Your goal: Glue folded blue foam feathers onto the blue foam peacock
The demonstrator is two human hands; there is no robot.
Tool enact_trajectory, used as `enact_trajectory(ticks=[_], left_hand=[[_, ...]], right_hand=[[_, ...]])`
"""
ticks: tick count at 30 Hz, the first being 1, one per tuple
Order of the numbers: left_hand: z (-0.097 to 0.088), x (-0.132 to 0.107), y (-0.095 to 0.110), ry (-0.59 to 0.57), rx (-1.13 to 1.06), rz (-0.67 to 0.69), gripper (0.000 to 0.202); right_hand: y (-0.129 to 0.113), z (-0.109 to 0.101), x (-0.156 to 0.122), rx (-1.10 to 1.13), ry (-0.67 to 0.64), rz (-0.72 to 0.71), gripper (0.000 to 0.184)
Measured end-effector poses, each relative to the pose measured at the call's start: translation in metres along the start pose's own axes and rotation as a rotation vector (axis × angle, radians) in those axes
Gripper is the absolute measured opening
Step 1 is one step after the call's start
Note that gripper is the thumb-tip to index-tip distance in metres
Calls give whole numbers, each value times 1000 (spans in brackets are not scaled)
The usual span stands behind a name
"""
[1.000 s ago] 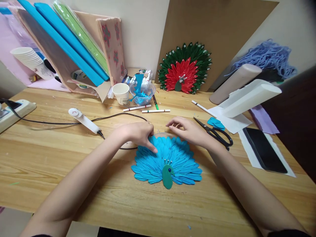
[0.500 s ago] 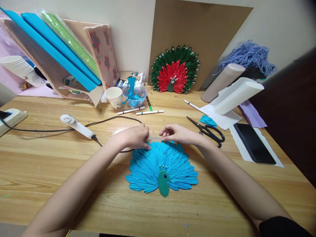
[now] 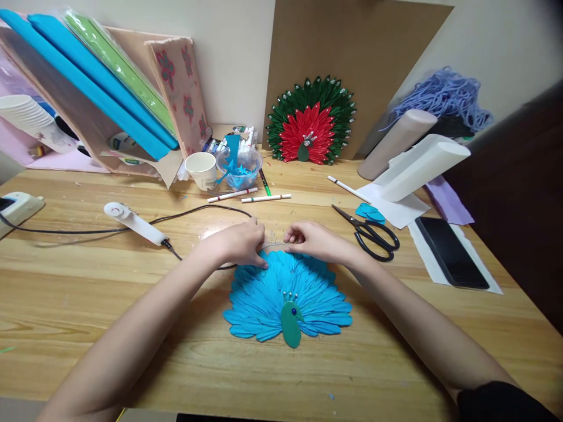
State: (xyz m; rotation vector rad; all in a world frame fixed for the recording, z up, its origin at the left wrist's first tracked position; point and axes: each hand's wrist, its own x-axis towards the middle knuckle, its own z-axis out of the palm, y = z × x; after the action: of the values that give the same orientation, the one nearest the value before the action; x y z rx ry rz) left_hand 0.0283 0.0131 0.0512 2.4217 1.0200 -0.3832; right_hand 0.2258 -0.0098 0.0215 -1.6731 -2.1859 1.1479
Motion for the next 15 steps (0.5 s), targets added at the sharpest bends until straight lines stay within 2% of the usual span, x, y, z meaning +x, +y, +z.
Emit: enact_trajectory(ticks=[11, 15], left_hand=[[-1, 2, -2, 18, 7, 59, 39], [1, 10, 0, 69, -7, 55, 37]], right_hand=[[2, -1, 6, -111, -34, -62, 14], [1, -6, 6, -54, -66, -35, 17]])
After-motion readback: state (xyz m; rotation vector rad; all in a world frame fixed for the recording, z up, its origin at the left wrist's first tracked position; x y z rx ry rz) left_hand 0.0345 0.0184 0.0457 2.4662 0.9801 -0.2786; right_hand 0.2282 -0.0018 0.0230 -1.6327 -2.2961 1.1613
